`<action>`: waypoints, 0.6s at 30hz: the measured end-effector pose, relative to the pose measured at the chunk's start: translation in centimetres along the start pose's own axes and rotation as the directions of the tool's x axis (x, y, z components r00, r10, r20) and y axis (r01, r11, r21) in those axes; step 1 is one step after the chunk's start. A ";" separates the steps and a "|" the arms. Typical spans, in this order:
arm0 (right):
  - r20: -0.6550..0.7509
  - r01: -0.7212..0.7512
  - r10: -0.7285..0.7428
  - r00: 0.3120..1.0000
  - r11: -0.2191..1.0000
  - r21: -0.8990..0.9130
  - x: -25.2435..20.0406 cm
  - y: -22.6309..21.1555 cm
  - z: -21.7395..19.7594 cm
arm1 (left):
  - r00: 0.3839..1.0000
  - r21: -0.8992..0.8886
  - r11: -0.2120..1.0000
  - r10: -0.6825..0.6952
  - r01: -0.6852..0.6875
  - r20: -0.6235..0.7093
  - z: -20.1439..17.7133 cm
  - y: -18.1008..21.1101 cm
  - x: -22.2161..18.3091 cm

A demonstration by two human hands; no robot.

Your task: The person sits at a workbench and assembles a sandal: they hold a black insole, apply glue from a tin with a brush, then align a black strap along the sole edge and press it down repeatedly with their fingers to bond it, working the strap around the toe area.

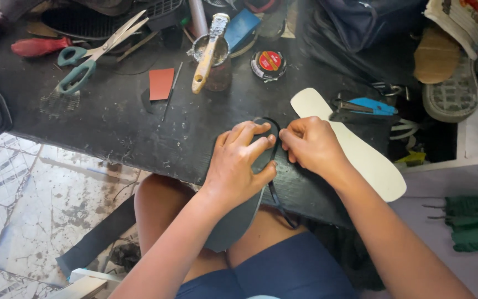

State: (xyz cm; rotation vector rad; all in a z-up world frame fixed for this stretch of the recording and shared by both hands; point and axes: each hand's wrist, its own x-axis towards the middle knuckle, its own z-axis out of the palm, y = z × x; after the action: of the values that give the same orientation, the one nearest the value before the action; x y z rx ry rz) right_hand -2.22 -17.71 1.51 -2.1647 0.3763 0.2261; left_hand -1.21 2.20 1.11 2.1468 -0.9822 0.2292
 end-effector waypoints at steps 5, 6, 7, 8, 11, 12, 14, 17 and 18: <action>-0.036 0.142 -0.145 0.989 0.988 -0.062 2.2 0.8 0.0 | 1.000 -0.013 1.000 -0.006 0.006 -0.004 0.0 -0.2 0.0; -0.031 0.158 -0.161 0.986 0.984 -0.084 2.8 0.7 -0.2 | 1.000 -0.009 1.000 -0.004 0.004 -0.006 0.0 -0.2 0.0; -0.031 0.156 -0.159 0.987 0.984 -0.085 3.0 0.6 -0.3 | 1.000 -0.011 1.000 -0.005 0.005 -0.006 0.0 -0.2 0.1; -0.003 0.168 -0.169 0.986 0.982 -0.083 3.2 0.5 -0.5 | 1.000 -0.013 1.000 -0.014 0.014 -0.001 0.0 -0.2 0.1; -0.005 0.156 -0.157 0.988 0.983 -0.101 2.5 -0.1 -0.3 | 1.000 -0.016 0.999 -0.028 0.028 0.010 0.1 -0.1 0.1; -0.034 0.137 -0.142 0.989 0.983 -0.123 2.1 -0.5 -0.1 | 0.999 -0.013 0.999 -0.033 0.033 0.011 0.1 -0.1 0.1; -0.081 0.128 -0.139 0.987 0.983 -0.132 1.2 -0.3 0.5 | 1.000 -0.018 0.999 -0.028 0.029 0.006 0.2 -0.2 0.1; -0.164 0.103 -0.120 0.979 0.989 -0.107 -0.3 -0.2 1.6 | 1.000 -0.019 1.000 -0.019 0.019 -0.003 0.2 -0.2 0.0; -0.200 0.088 -0.102 0.974 0.993 -0.075 -0.8 -0.3 1.8 | 1.000 -0.016 1.000 -0.014 0.014 -0.009 0.2 -0.3 0.1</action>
State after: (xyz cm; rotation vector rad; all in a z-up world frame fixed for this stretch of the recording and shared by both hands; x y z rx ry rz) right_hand -2.94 -15.88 0.92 -2.2720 0.3842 -0.0385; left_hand -1.00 2.14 0.85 2.1362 -0.9602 0.2234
